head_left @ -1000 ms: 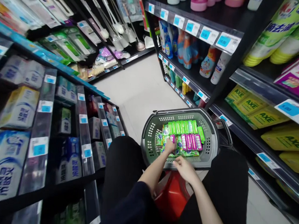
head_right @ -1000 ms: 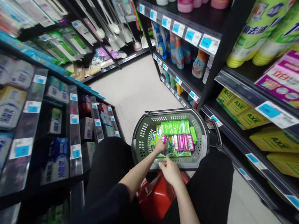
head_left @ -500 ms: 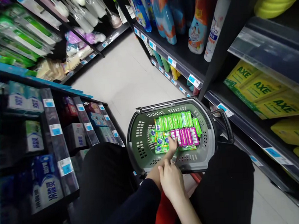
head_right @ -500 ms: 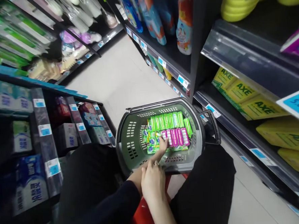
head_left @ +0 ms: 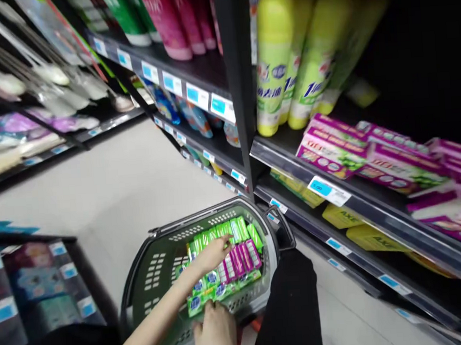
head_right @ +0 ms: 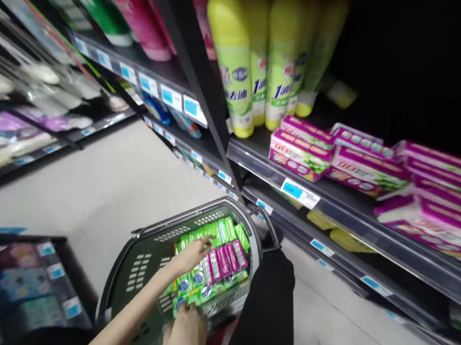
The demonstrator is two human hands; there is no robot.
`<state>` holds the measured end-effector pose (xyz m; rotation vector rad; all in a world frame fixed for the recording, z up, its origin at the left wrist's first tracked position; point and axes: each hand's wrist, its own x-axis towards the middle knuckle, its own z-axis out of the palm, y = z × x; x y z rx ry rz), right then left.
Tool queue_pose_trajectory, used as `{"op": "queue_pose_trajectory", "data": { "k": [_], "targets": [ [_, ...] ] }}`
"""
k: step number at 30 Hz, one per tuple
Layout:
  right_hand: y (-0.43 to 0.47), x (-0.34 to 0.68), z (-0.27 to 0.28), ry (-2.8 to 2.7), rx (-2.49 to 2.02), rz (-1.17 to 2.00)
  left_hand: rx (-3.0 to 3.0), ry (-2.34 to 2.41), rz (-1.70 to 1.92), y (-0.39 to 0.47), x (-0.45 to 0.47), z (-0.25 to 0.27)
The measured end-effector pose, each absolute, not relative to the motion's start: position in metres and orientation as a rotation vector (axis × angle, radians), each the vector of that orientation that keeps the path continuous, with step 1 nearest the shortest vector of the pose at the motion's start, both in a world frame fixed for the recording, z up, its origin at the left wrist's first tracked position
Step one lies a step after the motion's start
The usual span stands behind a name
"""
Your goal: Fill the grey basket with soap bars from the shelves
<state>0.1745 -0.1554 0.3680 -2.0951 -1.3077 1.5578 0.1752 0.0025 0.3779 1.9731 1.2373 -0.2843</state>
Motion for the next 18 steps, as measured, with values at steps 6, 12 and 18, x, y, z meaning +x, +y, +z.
{"op": "queue_pose_trajectory", "data": {
  "k": [6, 12, 18],
  "targets": [
    [-0.161, 0.168, 0.359, -1.252, -1.932, 1.617, 2.318, 0.729, 0.56, 0.024, 0.277, 0.561],
    [-0.16, 0.173, 0.351, -1.137, -1.91, 1.414, 3.124, 0.517, 0.366, 0.036, 0.377, 0.608],
    [-0.15, 0.172, 0.328, -0.786, -1.684, 1.398, 3.351, 0.492, 0.2, 0.039, 0.392, 0.605]
  ]
}}
